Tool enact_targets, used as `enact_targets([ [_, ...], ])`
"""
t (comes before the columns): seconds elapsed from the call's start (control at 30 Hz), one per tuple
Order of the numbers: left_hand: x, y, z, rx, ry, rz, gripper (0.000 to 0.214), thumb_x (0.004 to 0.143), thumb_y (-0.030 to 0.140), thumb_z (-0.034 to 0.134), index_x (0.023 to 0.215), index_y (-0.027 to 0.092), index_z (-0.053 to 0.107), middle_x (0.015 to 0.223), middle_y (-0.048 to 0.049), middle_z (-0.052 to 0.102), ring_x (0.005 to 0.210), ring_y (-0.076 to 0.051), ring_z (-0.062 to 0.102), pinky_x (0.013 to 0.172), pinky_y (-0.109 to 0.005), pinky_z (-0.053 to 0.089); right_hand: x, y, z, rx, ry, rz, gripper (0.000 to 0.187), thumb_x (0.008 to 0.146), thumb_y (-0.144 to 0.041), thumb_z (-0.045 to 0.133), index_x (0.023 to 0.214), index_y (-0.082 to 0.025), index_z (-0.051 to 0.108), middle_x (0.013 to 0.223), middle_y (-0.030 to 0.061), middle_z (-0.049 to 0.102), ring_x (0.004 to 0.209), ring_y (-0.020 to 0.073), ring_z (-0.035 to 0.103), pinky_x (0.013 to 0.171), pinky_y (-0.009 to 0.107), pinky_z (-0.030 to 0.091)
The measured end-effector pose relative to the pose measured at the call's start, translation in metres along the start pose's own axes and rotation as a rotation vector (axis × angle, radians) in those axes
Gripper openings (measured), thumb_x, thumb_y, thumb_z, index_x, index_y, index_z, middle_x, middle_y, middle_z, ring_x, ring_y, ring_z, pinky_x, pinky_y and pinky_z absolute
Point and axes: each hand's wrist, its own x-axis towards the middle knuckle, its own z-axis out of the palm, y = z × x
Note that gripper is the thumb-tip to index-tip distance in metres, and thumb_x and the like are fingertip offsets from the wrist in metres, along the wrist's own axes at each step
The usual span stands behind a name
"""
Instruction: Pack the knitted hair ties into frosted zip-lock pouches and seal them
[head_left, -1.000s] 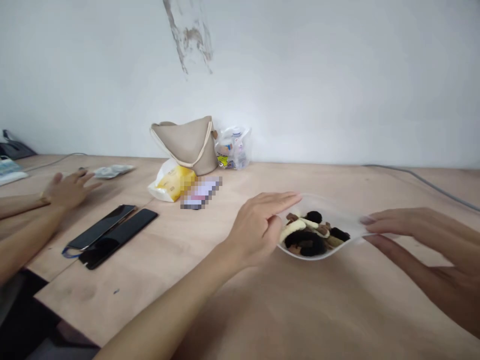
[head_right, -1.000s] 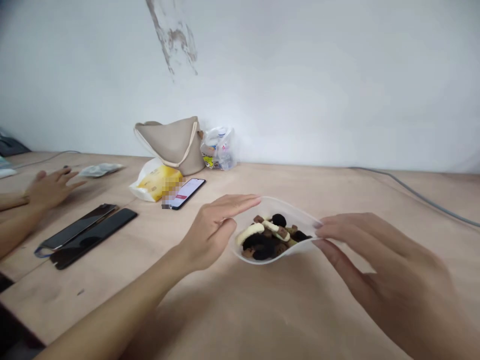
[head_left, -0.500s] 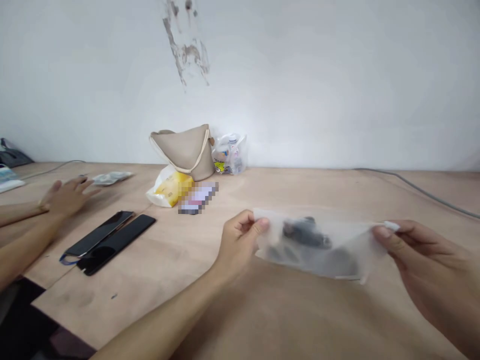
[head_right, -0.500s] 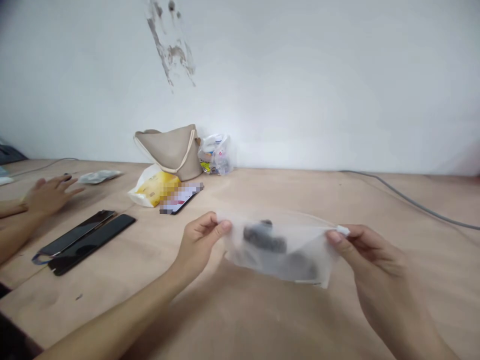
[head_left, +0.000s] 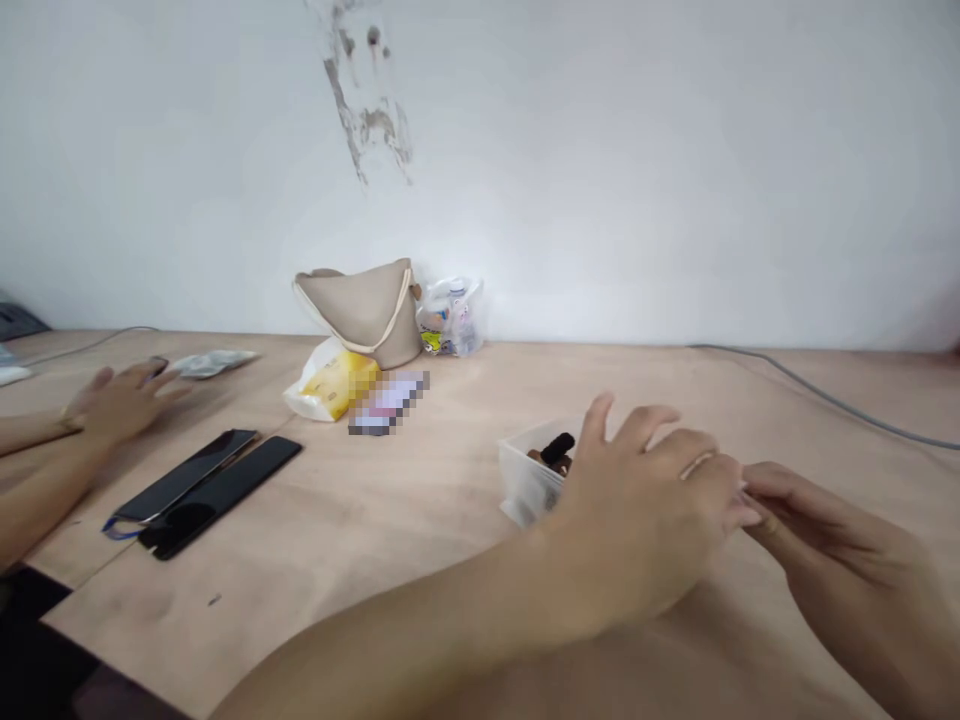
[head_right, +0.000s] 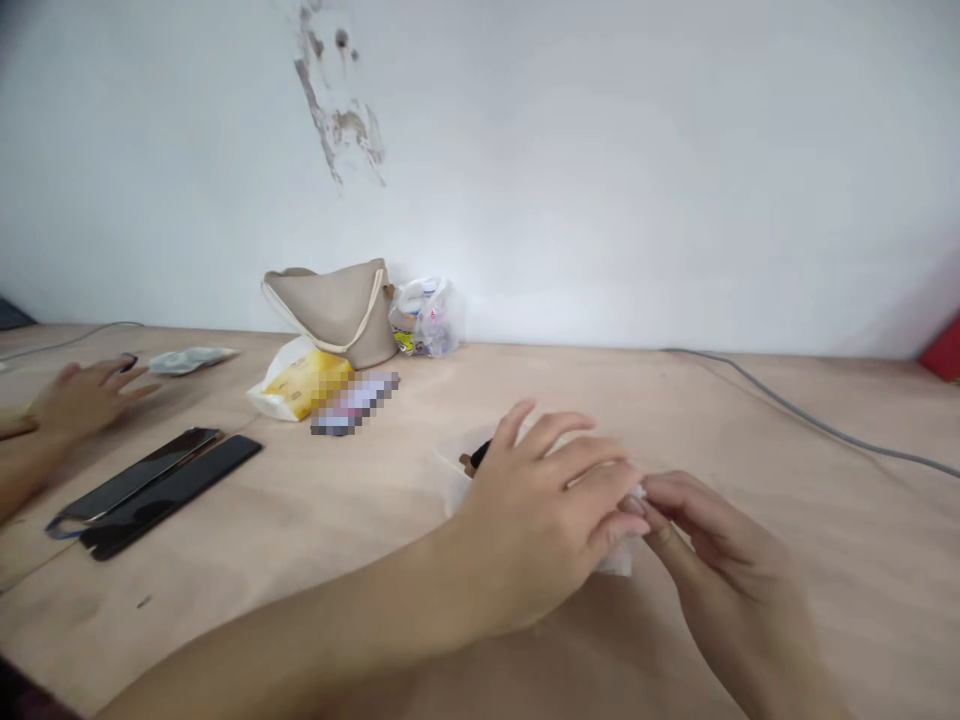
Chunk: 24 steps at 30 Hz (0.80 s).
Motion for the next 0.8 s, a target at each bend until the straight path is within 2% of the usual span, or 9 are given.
enact_targets([
  [0.1, 0.012, 0.009, 0.005, 0.071, -0.126, 0.068, 0.020, 0.091, 0.020, 0.043, 0.091, 0.017, 0.062, 0.098, -0.0040, 0.069, 0.099, -0.024, 0.058, 0.101, -0.059, 0.030, -0.001, -0.001, -0.004, -0.106, -0.009, -0.061, 0.025, 0.078, -0.045, 0.058, 0.066, -0.023, 0.062, 0.066, -0.0006, 0.065, 0.057, 0.0145, 0.061, 0.051, 0.020, 0.050],
  [0.23, 0.006, 0.002, -0.001, 0.166, -0.111, 0.137, 0.023, 0.090, 0.014, 0.039, 0.086, 0.015, 0.062, 0.092, -0.0089, 0.069, 0.095, -0.024, 0.059, 0.100, -0.059, 0.031, -0.001, 0.001, -0.011, -0.131, -0.053, -0.126, 0.026, 0.082, -0.043, 0.054, 0.066, -0.024, 0.061, 0.066, 0.0003, 0.065, 0.057, 0.0153, 0.061, 0.052, 0.022, 0.049],
  [0.33, -0.006, -0.020, -0.011, 0.245, -0.075, 0.090, 0.022, 0.093, 0.017, 0.038, 0.090, 0.015, 0.060, 0.097, -0.0091, 0.068, 0.102, -0.023, 0.058, 0.102, -0.055, 0.030, 0.003, 0.008, -0.021, -0.161, -0.005, -0.131, 0.021, 0.079, -0.042, 0.058, 0.068, -0.026, 0.063, 0.065, -0.0018, 0.065, 0.057, 0.0144, 0.062, 0.052, 0.020, 0.049],
  [0.43, -0.022, -0.051, -0.024, 0.344, -0.041, -0.046, 0.021, 0.094, 0.017, 0.037, 0.090, 0.018, 0.058, 0.099, -0.0082, 0.068, 0.110, -0.023, 0.056, 0.105, -0.053, 0.025, 0.011, 0.023, -0.031, -0.248, 0.056, -0.093, 0.021, 0.077, -0.044, 0.059, 0.068, -0.025, 0.064, 0.064, -0.0023, 0.066, 0.054, 0.0140, 0.062, 0.047, 0.018, 0.048],
  [0.57, -0.048, -0.077, -0.045, 0.355, -0.017, -0.149, 0.018, 0.092, 0.015, 0.040, 0.087, 0.020, 0.057, 0.102, -0.0058, 0.068, 0.116, -0.023, 0.053, 0.107, -0.053, 0.019, 0.015, 0.035, -0.041, -0.207, 0.018, -0.150, 0.016, 0.078, -0.039, 0.060, 0.071, -0.026, 0.065, 0.066, -0.0025, 0.067, 0.057, 0.0150, 0.064, 0.048, 0.019, 0.050],
  [0.63, -0.062, -0.077, -0.054, 0.223, -0.078, -0.159, 0.016, 0.091, 0.018, 0.043, 0.086, 0.022, 0.058, 0.105, -0.0035, 0.068, 0.119, -0.023, 0.051, 0.108, -0.051, 0.021, 0.011, 0.033, -0.045, -0.189, -0.090, -0.170, 0.012, 0.081, -0.036, 0.058, 0.079, -0.029, 0.067, 0.076, -0.0023, 0.070, 0.068, 0.0168, 0.068, 0.054, 0.020, 0.053],
  [0.7, -0.074, -0.068, -0.057, 0.030, -0.198, -0.244, 0.014, 0.089, 0.032, 0.048, 0.095, 0.024, 0.058, 0.117, -0.0036, 0.063, 0.122, -0.023, 0.048, 0.105, -0.046, 0.032, 0.002, 0.029, -0.046, -0.260, -0.181, -0.138, 0.019, 0.087, -0.034, 0.050, 0.098, -0.032, 0.065, 0.099, -0.0018, 0.070, 0.090, 0.0193, 0.067, 0.066, 0.023, 0.056],
  [0.73, -0.078, -0.062, -0.055, -0.052, -0.227, -0.317, 0.022, 0.089, 0.036, 0.047, 0.104, 0.024, 0.057, 0.123, -0.0049, 0.059, 0.121, -0.023, 0.048, 0.100, -0.042, 0.039, -0.003, 0.026, -0.042, -0.311, -0.196, -0.129, 0.025, 0.089, -0.034, 0.046, 0.108, -0.033, 0.062, 0.109, -0.0022, 0.068, 0.099, 0.0196, 0.064, 0.073, 0.024, 0.056],
  [0.8, -0.079, -0.045, -0.044, -0.116, -0.232, -0.424, 0.036, 0.092, 0.037, 0.038, 0.123, 0.022, 0.048, 0.131, -0.0090, 0.054, 0.123, -0.022, 0.047, 0.100, -0.041, 0.042, -0.014, 0.019, -0.028, -0.410, -0.149, -0.162, 0.033, 0.089, -0.037, 0.044, 0.121, -0.033, 0.054, 0.121, -0.0024, 0.063, 0.108, 0.0196, 0.059, 0.080, 0.028, 0.055],
])
